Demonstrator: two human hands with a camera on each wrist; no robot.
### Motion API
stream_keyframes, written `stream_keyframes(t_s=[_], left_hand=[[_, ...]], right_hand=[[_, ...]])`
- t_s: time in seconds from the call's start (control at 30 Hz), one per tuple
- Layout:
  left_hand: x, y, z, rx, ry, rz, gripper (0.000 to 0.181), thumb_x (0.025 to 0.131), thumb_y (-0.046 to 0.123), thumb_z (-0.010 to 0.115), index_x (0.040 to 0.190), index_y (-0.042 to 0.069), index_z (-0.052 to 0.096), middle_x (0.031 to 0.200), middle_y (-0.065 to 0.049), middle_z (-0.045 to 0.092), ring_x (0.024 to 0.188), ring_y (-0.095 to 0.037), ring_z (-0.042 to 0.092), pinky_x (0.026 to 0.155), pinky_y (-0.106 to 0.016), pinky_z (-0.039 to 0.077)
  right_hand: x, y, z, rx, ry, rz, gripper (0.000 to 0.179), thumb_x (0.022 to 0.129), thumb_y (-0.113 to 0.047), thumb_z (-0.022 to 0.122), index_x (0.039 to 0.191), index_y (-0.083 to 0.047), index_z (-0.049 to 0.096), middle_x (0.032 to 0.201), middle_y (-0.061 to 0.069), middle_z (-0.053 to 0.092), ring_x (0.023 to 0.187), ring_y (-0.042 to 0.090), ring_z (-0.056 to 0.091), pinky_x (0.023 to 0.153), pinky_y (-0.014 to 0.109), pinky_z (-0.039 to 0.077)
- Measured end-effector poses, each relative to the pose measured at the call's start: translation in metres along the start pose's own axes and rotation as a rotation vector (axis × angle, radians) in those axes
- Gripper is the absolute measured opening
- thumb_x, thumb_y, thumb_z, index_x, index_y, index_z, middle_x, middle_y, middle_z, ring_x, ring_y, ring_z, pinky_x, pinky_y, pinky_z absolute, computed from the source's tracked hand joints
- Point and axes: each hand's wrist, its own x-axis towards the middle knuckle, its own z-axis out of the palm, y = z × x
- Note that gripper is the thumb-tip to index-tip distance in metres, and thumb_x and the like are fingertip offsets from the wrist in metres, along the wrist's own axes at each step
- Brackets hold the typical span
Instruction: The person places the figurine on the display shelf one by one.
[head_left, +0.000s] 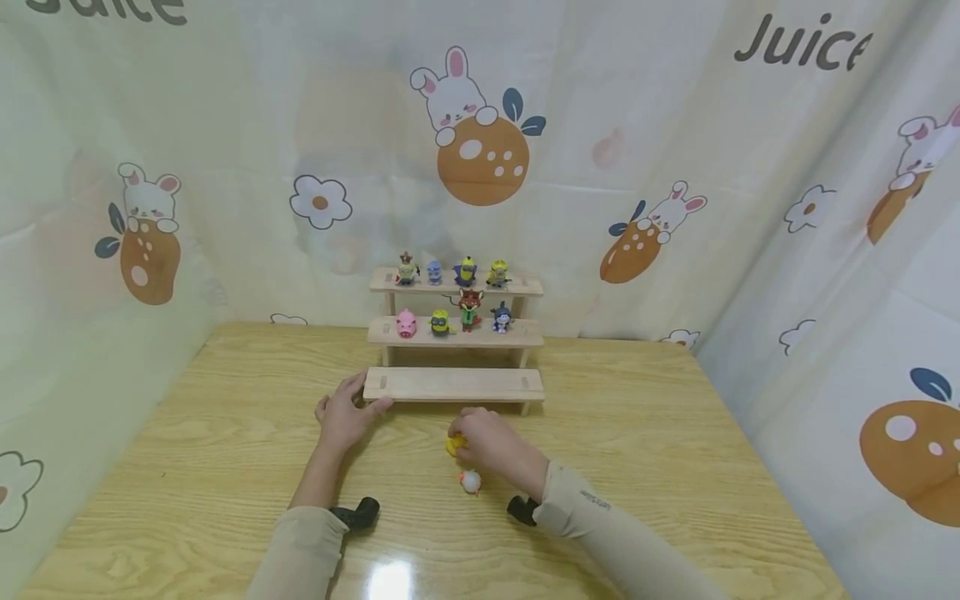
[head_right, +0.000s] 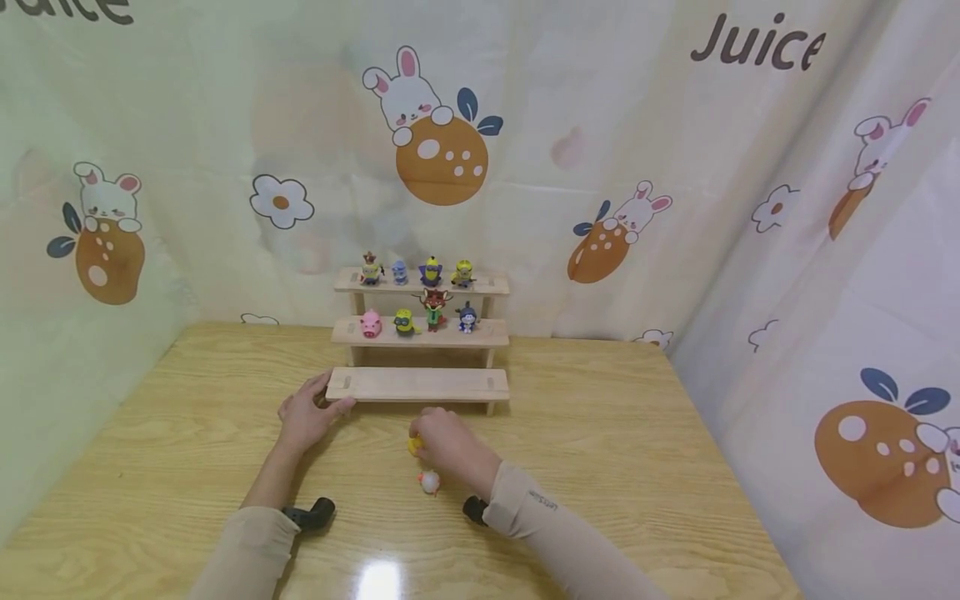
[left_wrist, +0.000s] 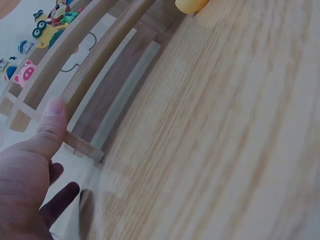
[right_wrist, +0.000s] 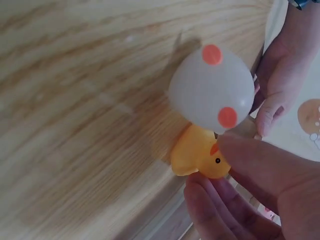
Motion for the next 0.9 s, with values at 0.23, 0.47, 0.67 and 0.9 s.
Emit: stream_keyframes(t_s=[0.23,0.47,0.67,0.9], left_hand=[[0.000,0.000,0.000,-0.009,0.004,0.002,0.086,0.078,0.052,0.071,0.146,0.010,0.038,0.146,-0.014,0.043,0.135,-0.036,0.039,0.109,-0.062,-0.003],[0.001,0.000,-0.001,-0.006,-0.006,0.000,0.085,0.079,0.052,0.070,0.146,0.011,0.038,0.147,-0.013,0.042,0.136,-0.035,0.038,0.110,-0.061,-0.004],[0.002,0.000,-0.001,-0.003,-0.004,-0.004,0.084,0.079,0.051,0.071,0.145,0.011,0.039,0.147,-0.013,0.043,0.135,-0.035,0.038,0.110,-0.061,-0.003],[0.001,0.000,0.000,0.010,-0.001,0.000,0.082,0.080,0.051,0.069,0.145,0.010,0.040,0.146,-0.013,0.043,0.135,-0.034,0.039,0.110,-0.061,-0.003]], right_hand=[[0.005,-0.001,0.002,-0.053,0.033,-0.028,0.017,0.082,-0.014,0.074,0.098,-0.008,0.073,0.093,0.003,0.068,0.087,0.018,0.062,0.076,0.032,0.052],[0.017,-0.004,-0.006,-0.078,0.056,-0.031,0.014,0.081,-0.013,0.073,0.095,-0.008,0.075,0.088,0.002,0.073,0.081,0.015,0.064,0.072,0.031,0.051],[0.035,-0.013,-0.021,-0.031,0.130,-0.022,0.019,0.083,-0.018,0.074,0.098,-0.007,0.074,0.091,0.004,0.072,0.081,0.014,0.066,0.071,0.024,0.054],[0.065,-0.020,-0.030,0.016,0.222,0.004,0.022,0.086,-0.020,0.071,0.104,-0.008,0.073,0.098,0.006,0.073,0.082,0.012,0.069,0.069,0.022,0.055]])
